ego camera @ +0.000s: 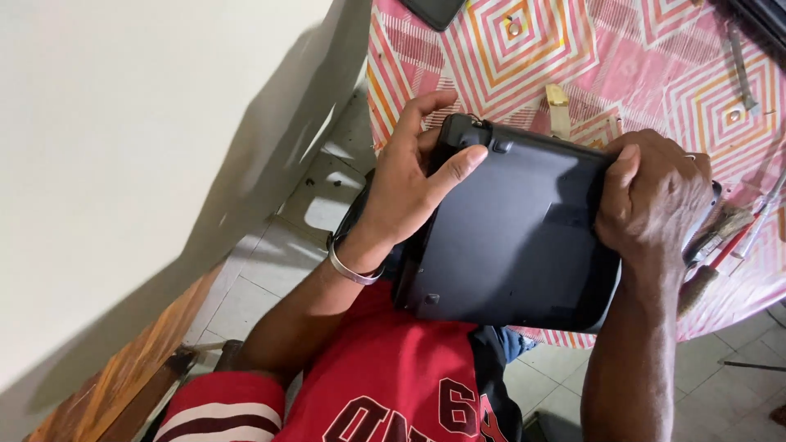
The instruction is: The person aligns the bottom cover with the laptop chassis and presses it into place. They then use a screwdriver to tighten screws along the edges of the cover to secure it.
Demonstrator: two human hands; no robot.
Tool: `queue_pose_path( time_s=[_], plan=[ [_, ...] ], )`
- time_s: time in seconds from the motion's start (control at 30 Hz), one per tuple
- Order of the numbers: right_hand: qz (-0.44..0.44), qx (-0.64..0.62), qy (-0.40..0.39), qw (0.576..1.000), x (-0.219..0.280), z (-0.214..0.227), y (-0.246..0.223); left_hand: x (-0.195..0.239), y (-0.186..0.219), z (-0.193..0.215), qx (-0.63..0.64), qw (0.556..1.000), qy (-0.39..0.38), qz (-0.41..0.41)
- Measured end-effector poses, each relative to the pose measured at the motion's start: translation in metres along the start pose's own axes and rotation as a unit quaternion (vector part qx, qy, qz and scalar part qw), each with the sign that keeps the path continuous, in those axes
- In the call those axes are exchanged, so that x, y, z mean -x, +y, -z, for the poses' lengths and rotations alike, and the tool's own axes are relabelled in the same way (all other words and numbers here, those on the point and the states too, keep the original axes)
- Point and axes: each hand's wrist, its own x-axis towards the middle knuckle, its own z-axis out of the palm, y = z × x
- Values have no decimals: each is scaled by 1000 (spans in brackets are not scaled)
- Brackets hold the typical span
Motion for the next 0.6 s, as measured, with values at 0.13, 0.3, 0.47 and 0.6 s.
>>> queue_pose_path(
  time_s=[0.13,0.3,0.47,0.6],
  plan=[
    [4,36,13,999,0,2,-1,8,15,10,-157,986,-42,46],
    [3,55,4,999,0,1,-3,24,6,17,-285,957,-36,23],
    [14,45,37,998,1,-1,13,33,16,17,-383,917,-49,96],
    [-16,61,60,996,-1,-3,31,51,-2,2,-452,892,-32,-3]
  ],
)
